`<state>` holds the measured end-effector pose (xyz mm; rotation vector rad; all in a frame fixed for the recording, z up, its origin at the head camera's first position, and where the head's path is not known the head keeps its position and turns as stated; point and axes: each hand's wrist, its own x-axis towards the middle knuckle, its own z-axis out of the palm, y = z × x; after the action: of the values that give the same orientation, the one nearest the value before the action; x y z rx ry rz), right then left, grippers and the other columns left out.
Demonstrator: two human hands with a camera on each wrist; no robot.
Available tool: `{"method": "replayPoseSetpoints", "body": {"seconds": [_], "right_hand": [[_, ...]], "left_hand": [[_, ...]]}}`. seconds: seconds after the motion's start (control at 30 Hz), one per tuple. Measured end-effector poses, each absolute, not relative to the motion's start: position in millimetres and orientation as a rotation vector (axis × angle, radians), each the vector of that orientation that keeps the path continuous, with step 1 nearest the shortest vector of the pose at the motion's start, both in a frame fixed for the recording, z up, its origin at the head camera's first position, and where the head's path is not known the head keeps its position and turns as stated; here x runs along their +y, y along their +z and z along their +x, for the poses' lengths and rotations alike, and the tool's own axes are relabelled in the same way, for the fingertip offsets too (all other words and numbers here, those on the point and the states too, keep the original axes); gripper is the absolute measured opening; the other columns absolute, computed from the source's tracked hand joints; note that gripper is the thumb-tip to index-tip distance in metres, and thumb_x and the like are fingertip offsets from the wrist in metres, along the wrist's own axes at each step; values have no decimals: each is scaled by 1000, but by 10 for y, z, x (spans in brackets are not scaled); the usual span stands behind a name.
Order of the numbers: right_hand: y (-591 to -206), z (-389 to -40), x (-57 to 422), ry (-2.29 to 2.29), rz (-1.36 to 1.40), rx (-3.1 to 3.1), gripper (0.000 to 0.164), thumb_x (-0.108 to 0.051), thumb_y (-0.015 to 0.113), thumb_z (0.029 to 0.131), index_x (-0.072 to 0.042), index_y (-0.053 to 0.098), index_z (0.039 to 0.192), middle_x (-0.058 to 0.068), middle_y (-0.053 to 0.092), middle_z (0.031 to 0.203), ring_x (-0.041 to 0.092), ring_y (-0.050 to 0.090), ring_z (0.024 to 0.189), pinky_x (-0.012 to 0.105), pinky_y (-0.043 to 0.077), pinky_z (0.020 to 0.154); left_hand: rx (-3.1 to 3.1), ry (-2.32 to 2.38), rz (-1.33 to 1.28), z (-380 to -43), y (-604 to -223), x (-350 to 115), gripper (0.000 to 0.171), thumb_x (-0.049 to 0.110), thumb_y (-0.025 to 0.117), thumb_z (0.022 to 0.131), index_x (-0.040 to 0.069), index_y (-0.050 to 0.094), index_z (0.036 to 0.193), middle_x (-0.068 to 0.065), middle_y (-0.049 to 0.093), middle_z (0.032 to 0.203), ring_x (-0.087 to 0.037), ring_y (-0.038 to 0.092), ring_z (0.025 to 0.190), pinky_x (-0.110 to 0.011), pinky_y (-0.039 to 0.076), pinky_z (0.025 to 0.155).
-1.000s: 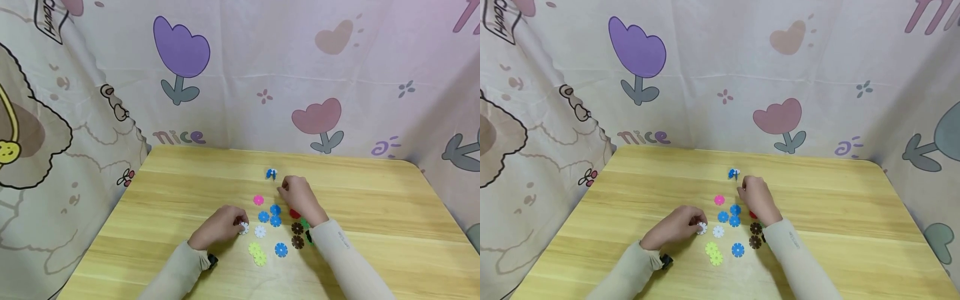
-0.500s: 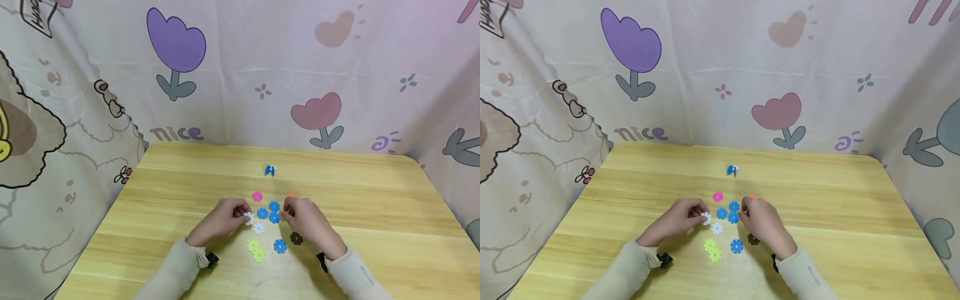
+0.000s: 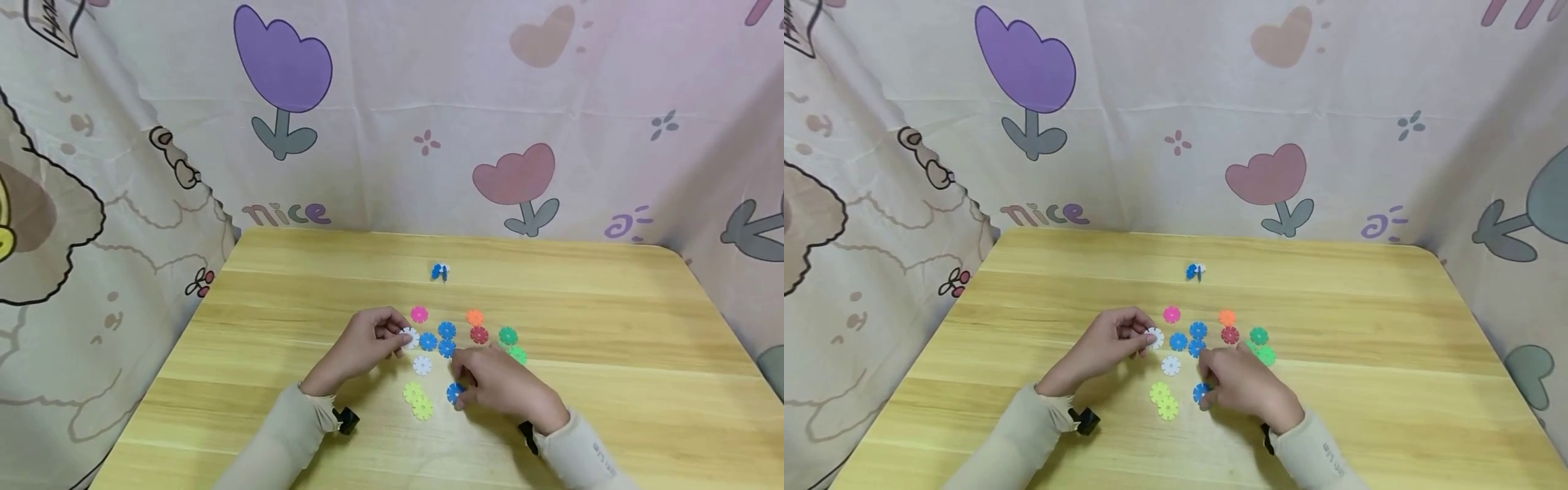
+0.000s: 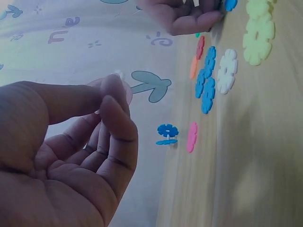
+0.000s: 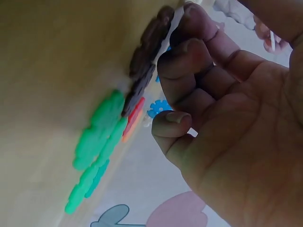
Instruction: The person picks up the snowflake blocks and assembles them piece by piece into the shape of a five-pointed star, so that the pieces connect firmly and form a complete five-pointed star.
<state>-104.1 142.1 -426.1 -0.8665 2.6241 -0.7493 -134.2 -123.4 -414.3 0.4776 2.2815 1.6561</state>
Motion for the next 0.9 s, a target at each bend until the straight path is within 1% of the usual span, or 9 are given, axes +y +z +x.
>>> {"method": "replayPoseSetpoints", "body": {"seconds": [0.07,0.13,0.2,0.3,0.47,0.67,0.77,0.83,0.9], "right_hand": [[-4277,-1017,1412,-738,-860,2628,36,-20,94,74,-19,60,86,-10,51,70,2,44,64,43,32,79],[-4289,-997,1405,-723,-853,2634,35,-19,93,75,-19,60,85,-12,50,70,2,44,64,43,32,79],[-4296,-981,1398,-705,-856,2649,34,-18,93,76,-19,60,85,-14,49,70,2,44,64,42,31,79],[-4289,-973,1384,-678,-867,2670,33,-17,93,76,-18,61,86,-16,49,71,2,45,65,39,31,78],[-4277,-977,1357,-671,-874,2672,30,-12,90,80,-17,61,86,-17,54,75,2,48,68,37,33,77],[-4301,-975,1350,-721,-880,2643,31,-7,86,83,-18,58,84,-17,54,74,1,48,68,38,33,79],[-4300,-991,1365,-808,-905,2589,30,-4,82,87,-19,57,83,-15,53,73,1,45,66,31,39,72],[-4285,-1012,1383,-916,-911,2531,28,-3,78,90,-19,57,84,-13,54,75,2,45,65,25,41,65],[-4264,-1041,1404,-1035,-917,2488,27,-1,75,93,-19,56,84,-11,53,76,3,45,65,21,42,57]], "left_hand": [[2271,1671,480,-1338,-4142,-1235,10,8,72,98,1,70,105,-10,69,88,-36,70,76,-48,62,67],[2257,1685,483,-1332,-4136,-1234,10,7,72,98,0,69,105,-10,69,87,-38,70,77,-51,62,69],[2251,1690,483,-1325,-4127,-1232,10,7,72,98,0,69,104,-10,69,87,-39,70,77,-53,62,70],[2247,1692,486,-1316,-4104,-1228,10,6,72,98,-1,69,104,-9,69,87,-38,70,77,-55,61,71],[2239,1695,489,-1313,-4074,-1223,9,5,72,98,-1,69,105,-10,69,87,-41,70,78,-55,61,70],[2233,1687,477,-1316,-4078,-1220,8,4,71,98,-1,69,105,-9,68,88,-43,70,78,-49,63,68],[2232,1686,484,-1318,-4091,-1216,8,4,71,98,-1,70,105,-9,69,87,-42,71,77,-48,63,67],[2227,1690,492,-1320,-4096,-1211,9,3,71,98,-2,70,105,-9,69,88,-42,71,77,-50,63,68],[2215,1697,497,-1321,-4096,-1206,9,3,70,98,-2,71,105,-10,69,88,-43,71,77,-50,63,69]]}}
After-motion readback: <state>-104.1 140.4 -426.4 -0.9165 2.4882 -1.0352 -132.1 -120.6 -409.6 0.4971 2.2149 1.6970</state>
